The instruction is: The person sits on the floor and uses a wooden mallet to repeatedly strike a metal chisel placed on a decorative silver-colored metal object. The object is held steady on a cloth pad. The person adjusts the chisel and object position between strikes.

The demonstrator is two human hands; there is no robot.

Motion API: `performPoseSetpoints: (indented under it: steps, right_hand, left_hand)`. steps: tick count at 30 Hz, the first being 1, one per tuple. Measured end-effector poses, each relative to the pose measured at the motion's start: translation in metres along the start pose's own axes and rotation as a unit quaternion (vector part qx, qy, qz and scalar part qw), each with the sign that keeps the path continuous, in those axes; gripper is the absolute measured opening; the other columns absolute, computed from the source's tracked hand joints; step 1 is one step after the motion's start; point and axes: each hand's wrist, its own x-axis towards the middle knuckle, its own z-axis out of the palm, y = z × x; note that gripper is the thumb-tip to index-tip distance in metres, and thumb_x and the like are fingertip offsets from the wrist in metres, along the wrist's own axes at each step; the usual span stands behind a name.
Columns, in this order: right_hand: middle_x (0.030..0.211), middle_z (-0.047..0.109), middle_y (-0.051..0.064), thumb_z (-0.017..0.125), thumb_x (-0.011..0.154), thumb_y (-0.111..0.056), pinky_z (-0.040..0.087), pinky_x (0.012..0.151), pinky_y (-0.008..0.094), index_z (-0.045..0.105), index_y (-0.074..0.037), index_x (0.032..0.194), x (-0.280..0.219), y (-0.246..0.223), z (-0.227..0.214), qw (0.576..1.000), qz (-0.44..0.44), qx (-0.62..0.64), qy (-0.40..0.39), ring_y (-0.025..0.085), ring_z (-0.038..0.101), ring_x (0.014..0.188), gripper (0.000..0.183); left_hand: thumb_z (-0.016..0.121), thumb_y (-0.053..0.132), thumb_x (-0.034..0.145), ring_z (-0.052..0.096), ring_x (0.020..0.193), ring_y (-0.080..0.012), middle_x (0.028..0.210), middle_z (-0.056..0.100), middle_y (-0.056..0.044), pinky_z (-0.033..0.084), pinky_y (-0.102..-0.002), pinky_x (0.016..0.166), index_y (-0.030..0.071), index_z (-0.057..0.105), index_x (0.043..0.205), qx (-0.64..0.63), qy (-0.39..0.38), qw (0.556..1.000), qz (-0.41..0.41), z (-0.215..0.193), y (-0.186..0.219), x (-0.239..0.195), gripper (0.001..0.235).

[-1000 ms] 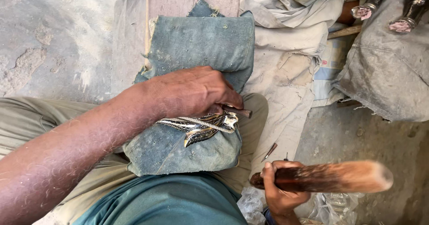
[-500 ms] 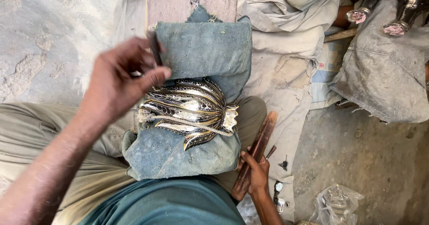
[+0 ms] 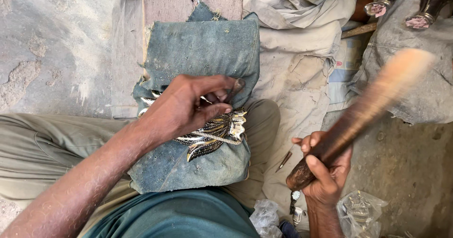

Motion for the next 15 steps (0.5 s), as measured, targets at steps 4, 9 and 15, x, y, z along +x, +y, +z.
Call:
performPoseSetpoints:
  steps: [4, 9, 15]
  right_hand:
    - [0.102, 0.061, 0.013, 0.07, 0.083, 0.018, 0.056, 0.087, 0.041, 0.054, -0.003, 0.13, 0.001, -0.01, 0.008, 0.995, 0.103, 0.007, -0.005, 0.022, 0.062, 0.099, 0.054]
    - [0.098, 0.063, 0.011, 0.069, 0.08, 0.024, 0.057, 0.09, 0.039, 0.056, 0.0, 0.12, 0.005, -0.017, 0.0, 0.99, 0.039, -0.135, 0.013, 0.021, 0.063, 0.099, 0.048]
    - [0.096, 0.063, 0.01, 0.071, 0.079, 0.021, 0.058, 0.084, 0.034, 0.057, 0.001, 0.115, 0.01, -0.025, -0.001, 0.974, 0.05, -0.217, 0.046, 0.017, 0.064, 0.095, 0.043]
  left_hand:
    - [0.076, 0.015, 0.09, 0.076, 0.071, -0.0196, 0.087, 0.076, -0.007, 0.061, -0.035, 0.063, 0.009, 0.062, 0.125, 0.055, -0.074, 0.995, 0.037, -0.003, 0.003, 0.019, 0.038]
    - [0.079, 0.02, 0.087, 0.075, 0.065, -0.021, 0.071, 0.073, -0.006, 0.059, -0.039, 0.059, 0.009, 0.058, 0.12, 0.076, -0.169, 0.981, -0.058, -0.012, 0.006, 0.036, 0.041]
    - [0.074, 0.019, 0.087, 0.077, 0.075, -0.0182, 0.081, 0.076, -0.007, 0.062, -0.038, 0.066, 0.012, 0.064, 0.123, 0.078, -0.19, 0.978, 0.038, -0.006, 0.015, 0.039, 0.038]
